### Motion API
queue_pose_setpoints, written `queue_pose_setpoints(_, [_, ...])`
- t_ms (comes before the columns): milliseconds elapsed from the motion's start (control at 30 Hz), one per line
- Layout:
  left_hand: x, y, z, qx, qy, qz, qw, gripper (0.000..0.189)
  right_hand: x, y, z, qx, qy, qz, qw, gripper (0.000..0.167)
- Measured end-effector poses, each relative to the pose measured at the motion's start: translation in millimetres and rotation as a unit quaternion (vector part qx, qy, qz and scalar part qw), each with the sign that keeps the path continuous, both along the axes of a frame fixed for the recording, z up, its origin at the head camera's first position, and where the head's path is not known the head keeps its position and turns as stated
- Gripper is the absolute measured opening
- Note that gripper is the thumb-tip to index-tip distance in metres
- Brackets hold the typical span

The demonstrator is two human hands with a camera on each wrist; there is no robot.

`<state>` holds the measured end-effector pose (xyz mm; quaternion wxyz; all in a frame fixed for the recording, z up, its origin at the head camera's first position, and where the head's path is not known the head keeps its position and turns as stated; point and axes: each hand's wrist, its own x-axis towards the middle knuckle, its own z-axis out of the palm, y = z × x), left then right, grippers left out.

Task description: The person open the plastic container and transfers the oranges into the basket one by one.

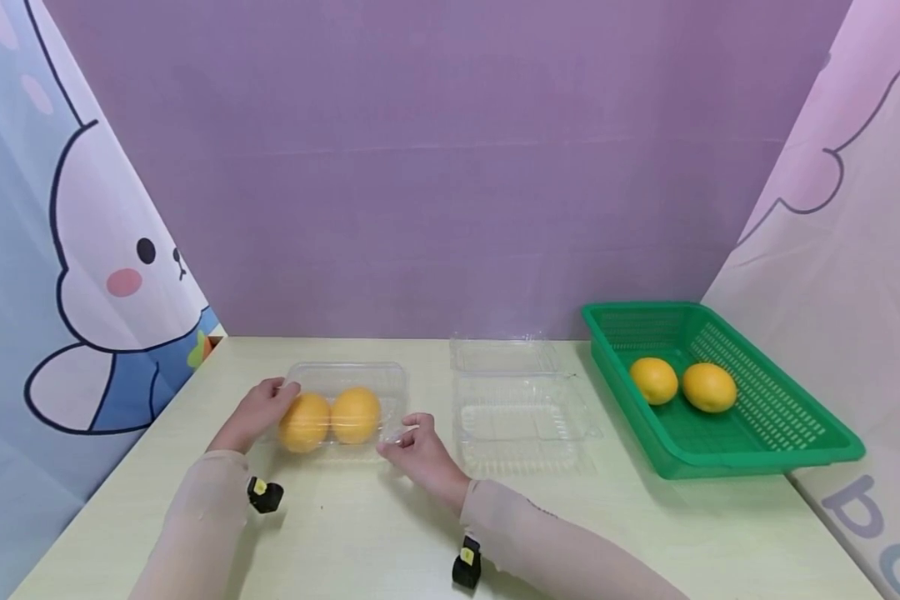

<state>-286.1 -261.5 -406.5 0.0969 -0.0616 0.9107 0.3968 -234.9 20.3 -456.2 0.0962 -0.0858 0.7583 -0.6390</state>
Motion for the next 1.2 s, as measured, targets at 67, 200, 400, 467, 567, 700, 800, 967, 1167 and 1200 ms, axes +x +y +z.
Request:
queue_pose_setpoints(67, [0.1,-0.5,-0.4,0.000,0.000,-0.002,1.0000,0.086,0.3,-0.7,-0.4,-0.008,0.001,-0.001,1.0000,0.056])
queue_pose_setpoints(200, [-0.2,-2.2,-1.2,-0.002,0.003,-0.007,1.0000,0.087,0.8,-1.5,-0.6,-0.036,0.002,-0.003,0.9994,0.057])
queue_pose_setpoints(400, [0.1,-3.1,-1.2,-0.007,0.006,-0.011,0.9999,0.086,2.8,-1.4,-0.3,-0.050,0.009,0.003,0.9987,0.054])
queue_pose_setpoints(467, [0.3,-3.3,-0.9,-0.007,0.006,-0.012,0.9999,0.086,3.3,-1.8,-0.6,-0.054,0.011,0.009,0.9984,0.050])
queue_pose_setpoints(567, [0.2,-3.7,-0.6,-0.004,0.002,-0.011,0.9999,0.086,3.6,-3.0,-1.4,-0.065,0.011,0.020,0.9976,0.040])
queue_pose_setpoints(700, [-0.1,-4.5,-0.9,0.000,-0.005,-0.009,0.9999,0.086,3.6,-4.0,-1.3,-0.069,0.003,0.028,0.9972,0.031])
queue_pose_setpoints(800, [-0.4,-4.3,-1.1,0.005,-0.009,-0.009,0.9999,0.086,3.0,-2.9,-0.6,-0.063,-0.004,0.033,0.9975,0.030])
queue_pose_setpoints(967, [0.4,-4.3,-0.5,0.016,-0.012,-0.006,0.9998,0.087,0.7,-0.5,1.6,-0.048,-0.016,0.045,0.9977,0.032])
queue_pose_setpoints(1167, [1.3,-8.4,-1.5,0.026,-0.018,-0.007,0.9995,0.096,-3.5,-0.1,5.8,-0.046,-0.044,0.043,0.9971,0.036])
queue_pose_setpoints(1200, [1.6,-9.2,-1.9,0.026,-0.017,-0.007,0.9995,0.098,-3.9,0.2,6.5,-0.050,-0.047,0.044,0.9967,0.037])
